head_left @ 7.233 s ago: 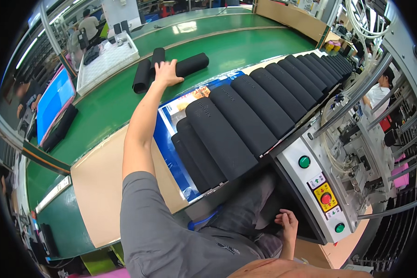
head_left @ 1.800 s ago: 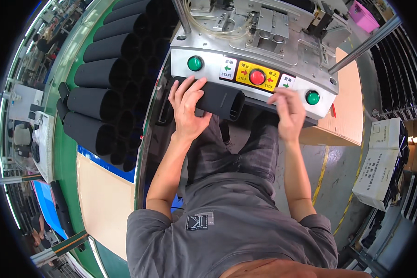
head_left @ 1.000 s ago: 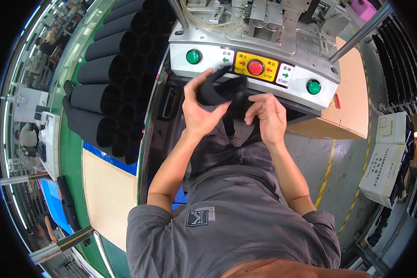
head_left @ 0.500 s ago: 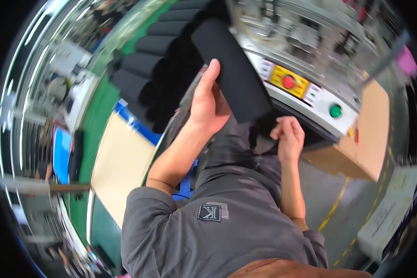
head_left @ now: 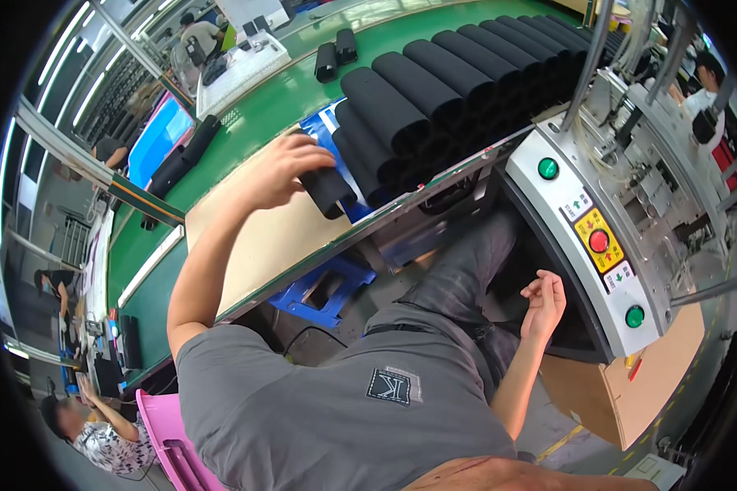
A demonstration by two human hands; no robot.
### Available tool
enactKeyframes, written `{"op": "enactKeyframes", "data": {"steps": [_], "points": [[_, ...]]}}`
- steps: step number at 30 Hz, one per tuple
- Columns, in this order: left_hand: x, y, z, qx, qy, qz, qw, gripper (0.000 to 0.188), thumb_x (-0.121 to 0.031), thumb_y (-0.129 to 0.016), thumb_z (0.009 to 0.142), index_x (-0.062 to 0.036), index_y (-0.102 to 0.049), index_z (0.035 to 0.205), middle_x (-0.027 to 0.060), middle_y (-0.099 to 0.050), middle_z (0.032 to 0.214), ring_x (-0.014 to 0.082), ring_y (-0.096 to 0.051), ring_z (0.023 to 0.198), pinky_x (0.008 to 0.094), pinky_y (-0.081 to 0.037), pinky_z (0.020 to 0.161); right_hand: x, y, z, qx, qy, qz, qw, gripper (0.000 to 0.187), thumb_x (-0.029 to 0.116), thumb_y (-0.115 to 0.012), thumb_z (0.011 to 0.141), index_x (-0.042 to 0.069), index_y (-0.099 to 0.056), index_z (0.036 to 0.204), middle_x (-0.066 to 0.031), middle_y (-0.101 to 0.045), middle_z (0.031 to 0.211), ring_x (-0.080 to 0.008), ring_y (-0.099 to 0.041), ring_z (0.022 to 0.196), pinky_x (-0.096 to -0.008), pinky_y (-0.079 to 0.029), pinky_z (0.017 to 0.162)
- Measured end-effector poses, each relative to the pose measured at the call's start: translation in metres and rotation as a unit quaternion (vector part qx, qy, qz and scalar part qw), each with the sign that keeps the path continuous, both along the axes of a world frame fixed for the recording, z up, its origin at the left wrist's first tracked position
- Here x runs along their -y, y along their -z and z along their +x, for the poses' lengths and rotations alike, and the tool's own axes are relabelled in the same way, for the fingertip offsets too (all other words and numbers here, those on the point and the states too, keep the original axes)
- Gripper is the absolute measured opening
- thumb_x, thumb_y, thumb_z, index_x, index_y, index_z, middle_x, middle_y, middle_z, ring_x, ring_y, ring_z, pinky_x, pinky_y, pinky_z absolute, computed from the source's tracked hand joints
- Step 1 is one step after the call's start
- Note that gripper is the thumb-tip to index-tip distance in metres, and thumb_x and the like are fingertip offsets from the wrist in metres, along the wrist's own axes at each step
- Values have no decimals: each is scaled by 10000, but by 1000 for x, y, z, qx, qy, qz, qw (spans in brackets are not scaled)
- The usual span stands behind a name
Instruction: Manually feeding foam components into a sealing machine on a production line.
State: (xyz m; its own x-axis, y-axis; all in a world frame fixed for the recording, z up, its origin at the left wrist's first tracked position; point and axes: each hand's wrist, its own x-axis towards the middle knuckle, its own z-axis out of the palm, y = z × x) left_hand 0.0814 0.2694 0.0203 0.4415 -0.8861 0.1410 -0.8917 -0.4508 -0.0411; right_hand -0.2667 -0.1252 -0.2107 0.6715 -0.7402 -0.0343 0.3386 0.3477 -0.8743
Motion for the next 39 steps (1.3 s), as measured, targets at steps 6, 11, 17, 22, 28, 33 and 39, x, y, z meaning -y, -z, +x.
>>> {"op": "enactKeyframes", "data": {"steps": [6,11,17,22,28,33,39], "points": [[6,51,26,-71,86,-40,993,738,90,-808,732,-137,-714,1428,93,-606,1578,371,-524,1466,509,-474,1239,-1,15,0,-79,-6,-17,997,250,208,-584,1174,-8,-703,1217,-57,-633,868,-131,-580,762,-273,-506,738],[5,53,31,-98,118,-55,987,747,121,-773,723,-143,-722,1420,113,-544,1634,378,-527,1456,521,-480,1233,-1,44,-1,-141,-6,5,990,226,184,-598,1162,-1,-720,1205,-65,-658,879,-139,-611,778,-280,-523,752],[10,3,123,-413,137,-226,871,531,-60,-822,803,-128,-776,1328,105,-740,1370,297,-683,1227,431,-557,1094,-11,61,7,-229,-11,21,973,224,158,-607,1152,-18,-722,1229,-81,-689,887,-145,-637,766,-267,-544,741],[79,44,315,7,-192,-313,930,501,-462,-797,965,-128,-769,1338,157,-687,1447,321,-655,1321,456,-538,1103,-8,46,24,-261,-22,-29,965,227,153,-618,1144,-28,-723,1234,-90,-705,884,-151,-652,762,-267,-553,744],[162,97,466,-2,-430,-123,895,710,-635,-733,943,-226,-646,1517,221,-545,1539,421,-649,1331,583,-552,1062,-16,17,29,-304,9,-56,951,226,142,-624,1133,-35,-726,1229,-101,-718,890,-159,-666,768,-270,-562,755],[171,108,513,-76,-471,-140,867,484,-457,-595,1035,-251,-677,1465,197,-592,1467,427,-710,1221,535,-594,994,-23,21,24,-332,15,-67,941,223,129,-626,1122,-41,-727,1225,-105,-722,894,-163,-675,779,-275,-566,768],[127,104,498,-73,-485,-151,858,442,-301,-527,1037,-281,-715,1436,205,-628,1441,451,-705,1241,556,-595,992,-24,36,32,-336,-22,-82,938,217,115,-624,1112,-41,-728,1221,-107,-723,906,-164,-678,801,-280,-565,785]]}}
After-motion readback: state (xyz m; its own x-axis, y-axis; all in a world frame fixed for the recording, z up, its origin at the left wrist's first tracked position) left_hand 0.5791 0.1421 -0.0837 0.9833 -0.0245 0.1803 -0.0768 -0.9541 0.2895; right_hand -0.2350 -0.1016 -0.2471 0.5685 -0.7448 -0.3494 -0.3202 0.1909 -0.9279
